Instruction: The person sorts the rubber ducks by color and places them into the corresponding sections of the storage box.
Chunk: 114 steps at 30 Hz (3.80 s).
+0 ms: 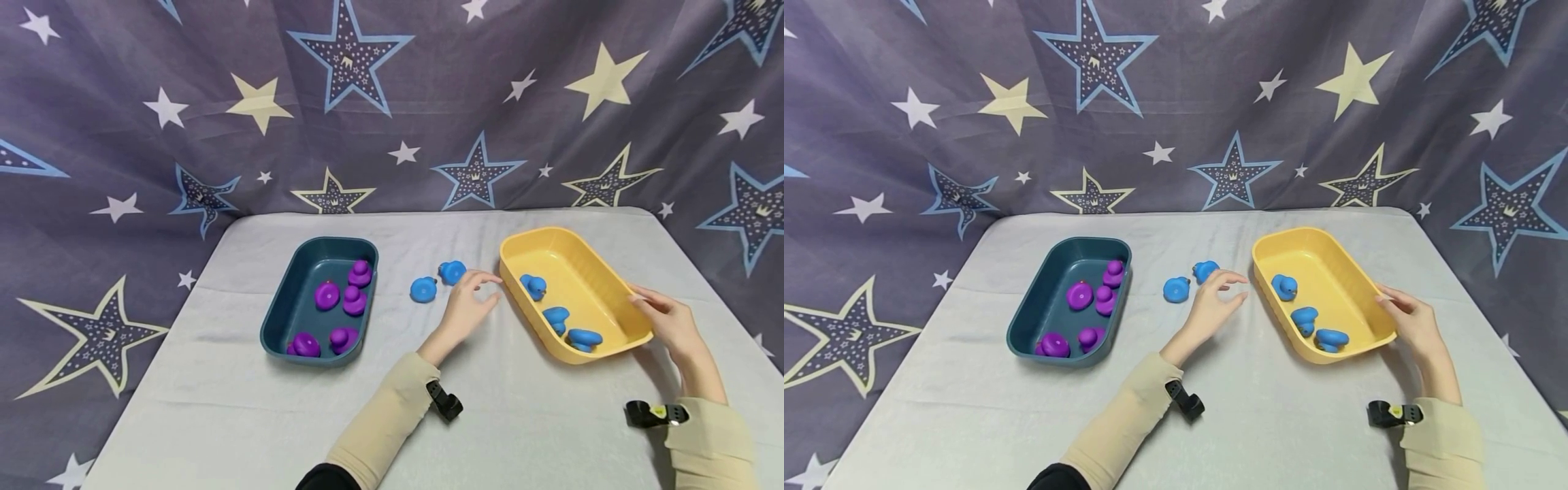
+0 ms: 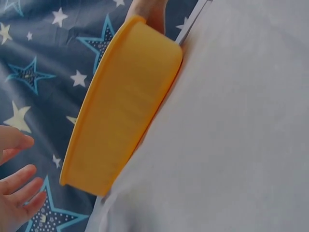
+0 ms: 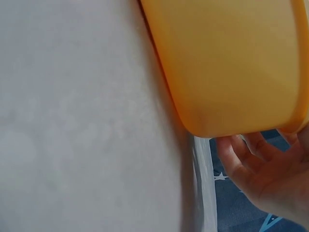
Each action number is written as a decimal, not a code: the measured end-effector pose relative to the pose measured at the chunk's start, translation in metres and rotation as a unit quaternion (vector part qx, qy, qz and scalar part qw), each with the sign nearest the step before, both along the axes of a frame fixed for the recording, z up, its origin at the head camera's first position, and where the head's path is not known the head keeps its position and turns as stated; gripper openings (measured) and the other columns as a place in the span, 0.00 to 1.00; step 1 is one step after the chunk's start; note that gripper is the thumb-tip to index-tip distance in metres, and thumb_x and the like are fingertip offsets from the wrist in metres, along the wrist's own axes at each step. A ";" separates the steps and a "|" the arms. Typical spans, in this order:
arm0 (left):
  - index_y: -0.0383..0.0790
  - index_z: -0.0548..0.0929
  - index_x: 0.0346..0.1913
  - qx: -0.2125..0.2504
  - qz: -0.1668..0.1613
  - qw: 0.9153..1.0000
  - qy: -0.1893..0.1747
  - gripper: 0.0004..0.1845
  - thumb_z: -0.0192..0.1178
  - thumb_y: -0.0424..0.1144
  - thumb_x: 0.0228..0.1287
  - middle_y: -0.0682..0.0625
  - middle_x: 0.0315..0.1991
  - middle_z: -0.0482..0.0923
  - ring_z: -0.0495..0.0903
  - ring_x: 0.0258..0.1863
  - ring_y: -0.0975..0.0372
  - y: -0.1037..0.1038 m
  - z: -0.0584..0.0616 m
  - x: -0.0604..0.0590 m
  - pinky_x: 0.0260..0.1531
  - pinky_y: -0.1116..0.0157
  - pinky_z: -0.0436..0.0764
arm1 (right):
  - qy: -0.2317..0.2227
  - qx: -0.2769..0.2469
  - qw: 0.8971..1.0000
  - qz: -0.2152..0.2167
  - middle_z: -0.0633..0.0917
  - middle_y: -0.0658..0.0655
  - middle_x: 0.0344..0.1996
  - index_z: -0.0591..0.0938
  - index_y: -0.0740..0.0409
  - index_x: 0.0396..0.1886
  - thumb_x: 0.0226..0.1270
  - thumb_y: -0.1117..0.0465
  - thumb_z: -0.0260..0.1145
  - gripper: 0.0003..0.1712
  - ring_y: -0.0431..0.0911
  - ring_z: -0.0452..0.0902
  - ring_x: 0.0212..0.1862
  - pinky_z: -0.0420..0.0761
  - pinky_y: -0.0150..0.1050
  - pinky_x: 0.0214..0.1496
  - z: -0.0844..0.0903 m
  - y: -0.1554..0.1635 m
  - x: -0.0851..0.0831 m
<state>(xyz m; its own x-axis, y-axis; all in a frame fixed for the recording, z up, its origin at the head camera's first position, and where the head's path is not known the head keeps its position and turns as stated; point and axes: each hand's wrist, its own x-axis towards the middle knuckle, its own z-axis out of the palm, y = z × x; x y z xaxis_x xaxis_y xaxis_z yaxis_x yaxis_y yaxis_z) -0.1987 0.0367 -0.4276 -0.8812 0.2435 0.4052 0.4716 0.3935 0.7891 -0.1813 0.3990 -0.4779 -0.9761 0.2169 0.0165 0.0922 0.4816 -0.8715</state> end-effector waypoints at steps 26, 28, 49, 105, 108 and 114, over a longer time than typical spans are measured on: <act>0.42 0.81 0.39 -0.019 0.070 0.997 0.008 0.10 0.62 0.34 0.50 0.47 0.45 0.75 0.71 0.47 0.55 -0.049 0.000 -0.008 0.48 0.61 0.68 | 0.002 -0.009 1.000 0.000 0.71 0.21 0.35 0.71 0.49 0.59 0.58 0.43 0.59 0.30 0.19 0.63 0.38 0.63 0.14 0.36 0.002 -0.002 0.001; 0.40 0.81 0.38 -0.015 0.074 0.997 0.010 0.10 0.62 0.34 0.50 0.47 0.44 0.75 0.71 0.45 0.55 -0.053 -0.002 -0.008 0.46 0.61 0.69 | 0.000 -0.008 1.000 0.001 0.71 0.22 0.35 0.71 0.49 0.59 0.58 0.43 0.59 0.30 0.20 0.63 0.39 0.62 0.14 0.36 0.002 -0.003 0.001; 0.38 0.77 0.47 -0.013 0.108 0.993 -0.052 0.19 0.64 0.35 0.48 0.43 0.50 0.68 0.65 0.52 0.53 -0.076 -0.011 -0.009 0.53 0.56 0.65 | 0.013 -0.014 1.000 0.001 0.72 0.21 0.34 0.72 0.50 0.59 0.58 0.44 0.59 0.30 0.19 0.64 0.39 0.63 0.14 0.36 0.000 -0.002 0.000; 0.34 0.74 0.52 -0.001 0.124 0.984 -0.124 0.23 0.63 0.30 0.50 0.37 0.43 0.70 0.72 0.43 0.52 -0.092 -0.036 -0.021 0.44 0.61 0.74 | 0.003 -0.016 1.000 0.000 0.71 0.23 0.36 0.71 0.52 0.59 0.57 0.43 0.59 0.32 0.19 0.64 0.38 0.64 0.14 0.36 0.002 -0.004 0.001; 0.34 0.75 0.52 -0.003 0.125 0.985 -0.121 0.22 0.63 0.30 0.50 0.38 0.42 0.70 0.72 0.41 0.53 -0.093 -0.037 -0.021 0.42 0.61 0.74 | -0.002 -0.012 1.000 0.001 0.71 0.23 0.36 0.70 0.51 0.60 0.57 0.43 0.59 0.32 0.19 0.63 0.39 0.64 0.14 0.36 0.003 -0.004 0.002; 0.34 0.76 0.49 -0.003 0.131 0.984 -0.118 0.21 0.62 0.27 0.49 0.38 0.39 0.71 0.73 0.39 0.53 -0.093 -0.039 -0.022 0.41 0.61 0.74 | -0.004 -0.008 1.000 0.004 0.71 0.24 0.37 0.70 0.52 0.60 0.57 0.42 0.58 0.33 0.20 0.63 0.39 0.64 0.14 0.37 0.005 -0.005 0.003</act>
<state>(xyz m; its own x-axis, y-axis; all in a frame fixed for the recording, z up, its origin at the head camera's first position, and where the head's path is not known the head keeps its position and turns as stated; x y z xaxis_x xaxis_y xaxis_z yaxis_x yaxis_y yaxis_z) -0.2209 -0.0567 -0.4669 -0.9836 -0.0030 0.1805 0.1567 0.4817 0.8622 -0.1784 0.3941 -0.4729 -0.9778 0.2095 0.0057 0.0950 0.4677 -0.8788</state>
